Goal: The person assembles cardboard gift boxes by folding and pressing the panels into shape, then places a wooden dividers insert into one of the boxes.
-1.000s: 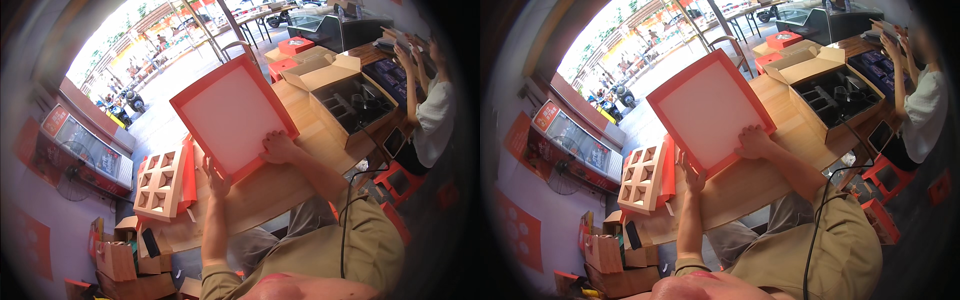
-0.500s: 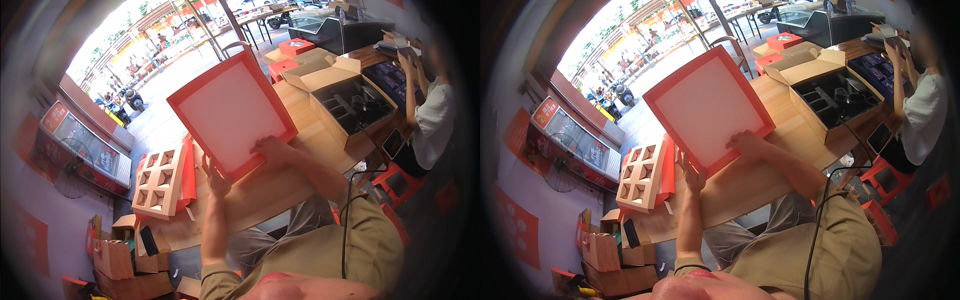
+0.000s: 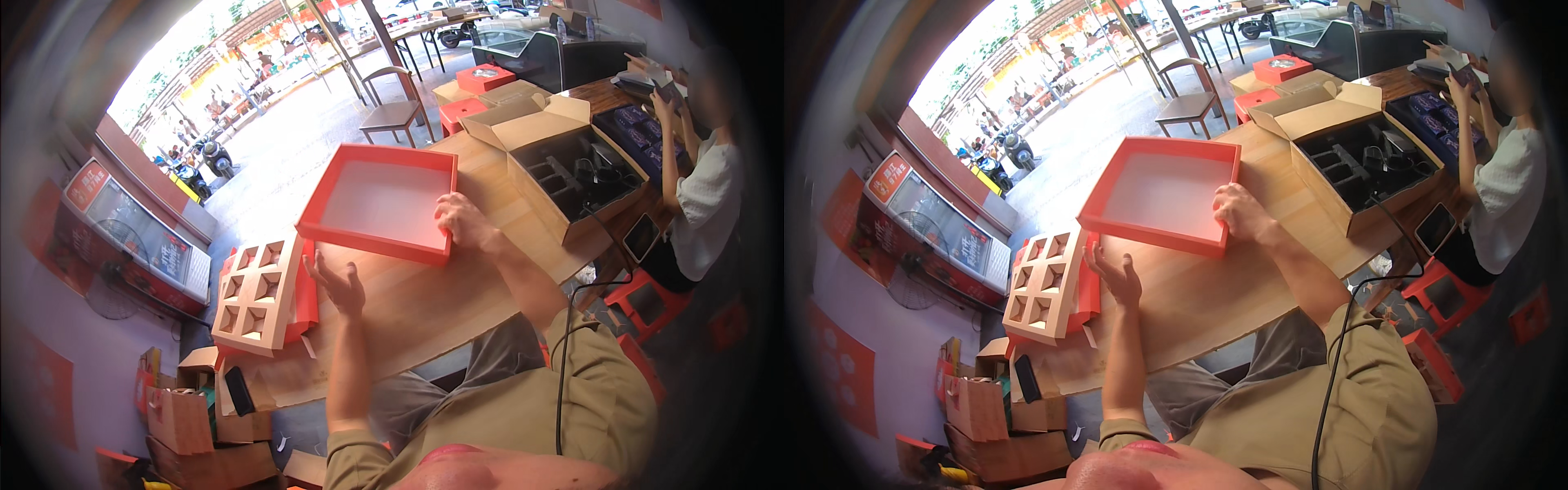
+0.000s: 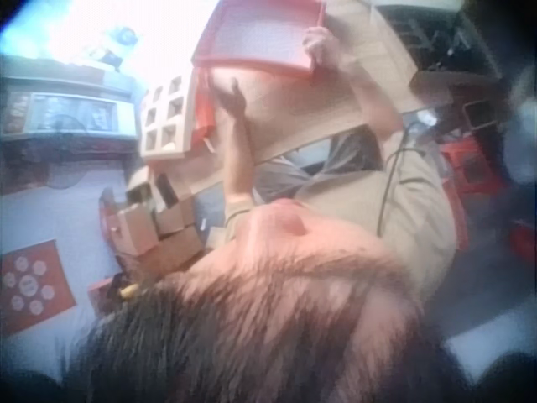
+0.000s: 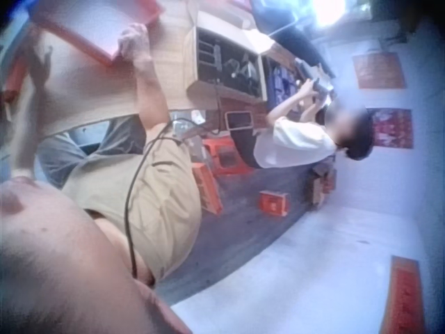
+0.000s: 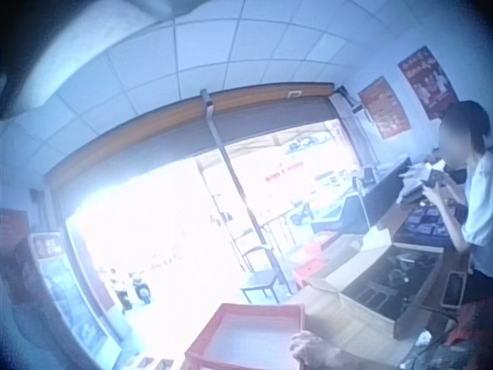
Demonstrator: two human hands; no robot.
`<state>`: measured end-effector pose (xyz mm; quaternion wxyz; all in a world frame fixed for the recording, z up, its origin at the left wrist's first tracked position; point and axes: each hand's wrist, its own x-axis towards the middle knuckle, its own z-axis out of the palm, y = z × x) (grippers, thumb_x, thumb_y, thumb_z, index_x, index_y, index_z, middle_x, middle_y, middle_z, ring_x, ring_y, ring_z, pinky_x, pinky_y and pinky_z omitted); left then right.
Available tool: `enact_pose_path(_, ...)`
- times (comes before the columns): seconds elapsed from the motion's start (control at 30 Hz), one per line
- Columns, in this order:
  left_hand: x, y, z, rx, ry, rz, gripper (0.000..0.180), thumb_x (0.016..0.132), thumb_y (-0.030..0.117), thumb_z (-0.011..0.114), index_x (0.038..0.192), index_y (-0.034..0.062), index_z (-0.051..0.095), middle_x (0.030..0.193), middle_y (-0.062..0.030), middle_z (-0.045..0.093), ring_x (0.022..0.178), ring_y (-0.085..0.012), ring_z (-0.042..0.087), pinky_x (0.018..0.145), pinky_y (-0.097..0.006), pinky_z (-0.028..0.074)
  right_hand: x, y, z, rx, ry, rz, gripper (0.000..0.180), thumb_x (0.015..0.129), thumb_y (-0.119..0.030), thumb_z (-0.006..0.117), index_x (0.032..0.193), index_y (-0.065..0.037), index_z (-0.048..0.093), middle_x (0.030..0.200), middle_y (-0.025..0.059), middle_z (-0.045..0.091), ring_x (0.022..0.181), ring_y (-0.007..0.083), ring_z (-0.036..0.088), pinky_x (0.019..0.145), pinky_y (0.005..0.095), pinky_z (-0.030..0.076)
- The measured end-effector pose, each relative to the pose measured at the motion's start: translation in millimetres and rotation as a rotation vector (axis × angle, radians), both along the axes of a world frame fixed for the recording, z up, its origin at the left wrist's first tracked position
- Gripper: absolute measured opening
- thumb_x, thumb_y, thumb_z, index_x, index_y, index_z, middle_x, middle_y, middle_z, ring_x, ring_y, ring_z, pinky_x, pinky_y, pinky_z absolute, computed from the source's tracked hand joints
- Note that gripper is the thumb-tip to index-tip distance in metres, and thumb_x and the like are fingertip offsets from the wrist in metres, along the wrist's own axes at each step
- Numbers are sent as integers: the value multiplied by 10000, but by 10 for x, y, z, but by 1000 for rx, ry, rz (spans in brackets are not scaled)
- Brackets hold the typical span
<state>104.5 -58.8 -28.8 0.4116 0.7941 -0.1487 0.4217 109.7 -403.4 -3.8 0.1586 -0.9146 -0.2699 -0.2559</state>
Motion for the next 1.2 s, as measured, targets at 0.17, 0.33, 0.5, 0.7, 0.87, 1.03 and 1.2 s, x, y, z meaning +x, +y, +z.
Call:
enact_pose_path(0.17, 19, 128, 35, 237, 36, 161, 808, 875, 271, 709, 1578, 61, 370, 1649, -247, 265, 1531, -438, 277, 1221, -586, 297, 196, -462, -147, 275, 94, 82, 241, 780, 102, 609, 758, -80, 766, 1285, 130, 710, 1371, 353, 548, 1111, 390, 478)
enact_pose_path(0.33, -47, 21, 45, 627, 273, 67, 864, 795, 299, 823, 1557, 155, 444, 1583, -184, 424, 1516, -382, 323, 1232, -562, 276, 237, -440, -143, 681, 75, 25, 275, 869, 67, 534, 922, -10, 793, 1204, 170, 738, 1258, 348, 652, 1064, 418, 512)
enact_pose_path(0.5, 2, 91, 57, 574, 160, 85, 574, 753, 257, 862, 1280, 158, 655, 1291, -124, 574, 1349, -342, 476, 1184, -519, 326, -259, 33, 414, 375, 183, -3, 384, 879, -319, 721, 1179, -82, 750, 1205, 129, 727, 1131, 317, 694, 1000, 415, 549)
enact_pose_path(0.7, -38, 29, 151, 644, 35, 14, 355, 718, 268, 899, 980, 117, 714, 1063, -70, 649, 1217, -306, 547, 1141, -487, 370, -238, 372, 32, -152, 266, -154, 313, 741, -184, 754, 1051, -149, 727, 1062, 65, 732, 1009, 295, 723, 850, 443, 582)
enact_pose_path(0.87, -66, 20, 214, 645, 18, -62, 286, 761, 277, 858, 901, 108, 674, 946, -70, 698, 1083, -284, 638, 1149, -480, 383, -202, 352, 38, -173, 333, -210, 190, 741, -94, 707, 922, -150, 727, 1013, 60, 728, 974, 283, 719, 816, 441, 583)
enact_pose_path(1.03, -100, -48, 242, 664, 111, -37, 276, 821, 306, 830, 882, 119, 636, 861, -58, 706, 951, -264, 691, 1173, -496, 375, -157, 329, -84, -103, 271, -189, 161, 748, -64, 694, 877, -154, 727, 1016, 41, 716, 990, 275, 714, 828, 434, 582)
enact_pose_path(1.2, -93, -38, 220, 719, 116, -20, 296, 839, 320, 821, 891, 117, 611, 791, -55, 699, 851, -271, 703, 1144, -506, 408, -186, 360, -20, -154, 276, -187, 130, 825, -161, 707, 944, -170, 760, 1063, 37, 726, 1027, 267, 712, 865, 433, 581)
